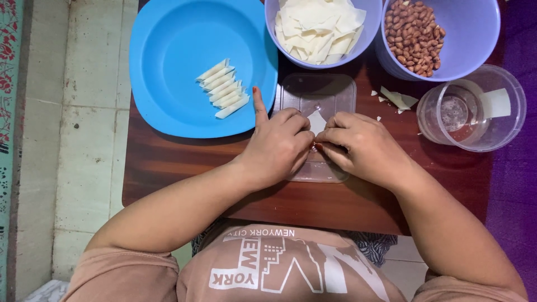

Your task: Rolling thin strips of meat and preparing small packets with peanuts on a low table.

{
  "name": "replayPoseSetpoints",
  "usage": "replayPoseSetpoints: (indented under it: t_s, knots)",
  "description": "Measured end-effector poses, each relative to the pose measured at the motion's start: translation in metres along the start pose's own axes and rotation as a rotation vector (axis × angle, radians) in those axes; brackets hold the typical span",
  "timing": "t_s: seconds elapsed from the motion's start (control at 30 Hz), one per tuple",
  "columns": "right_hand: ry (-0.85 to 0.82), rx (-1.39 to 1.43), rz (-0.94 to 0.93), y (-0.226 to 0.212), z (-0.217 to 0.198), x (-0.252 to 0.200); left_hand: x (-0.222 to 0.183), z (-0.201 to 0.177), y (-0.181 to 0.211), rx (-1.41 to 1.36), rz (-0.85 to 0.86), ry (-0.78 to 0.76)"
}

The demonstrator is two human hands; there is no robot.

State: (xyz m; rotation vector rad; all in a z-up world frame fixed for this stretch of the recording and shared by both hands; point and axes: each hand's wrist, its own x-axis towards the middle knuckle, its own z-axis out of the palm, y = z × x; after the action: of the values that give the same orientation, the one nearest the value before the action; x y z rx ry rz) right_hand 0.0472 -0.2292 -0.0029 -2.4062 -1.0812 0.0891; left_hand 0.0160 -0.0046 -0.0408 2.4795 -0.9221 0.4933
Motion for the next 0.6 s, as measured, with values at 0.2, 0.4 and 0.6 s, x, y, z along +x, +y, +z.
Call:
replayPoseSetpoints:
  t_s: [0.2,0.4,0.6]
  knots:
    - [0.005,-0.001,-0.022,0.001,-0.001,0.0,0.001,-0.006,0.001,-0.054,-0.026,-0.024]
    - [0.022,-0.008,-0.029,0.001,0.001,0.0,0.0,0.002,0.0,-0.046,-0.029,0.003]
    - [-0.048,0.091,0.049,-0.005,-0.01,0.004,0.0,0.001,0.001,-0.044,-0.03,-0.001]
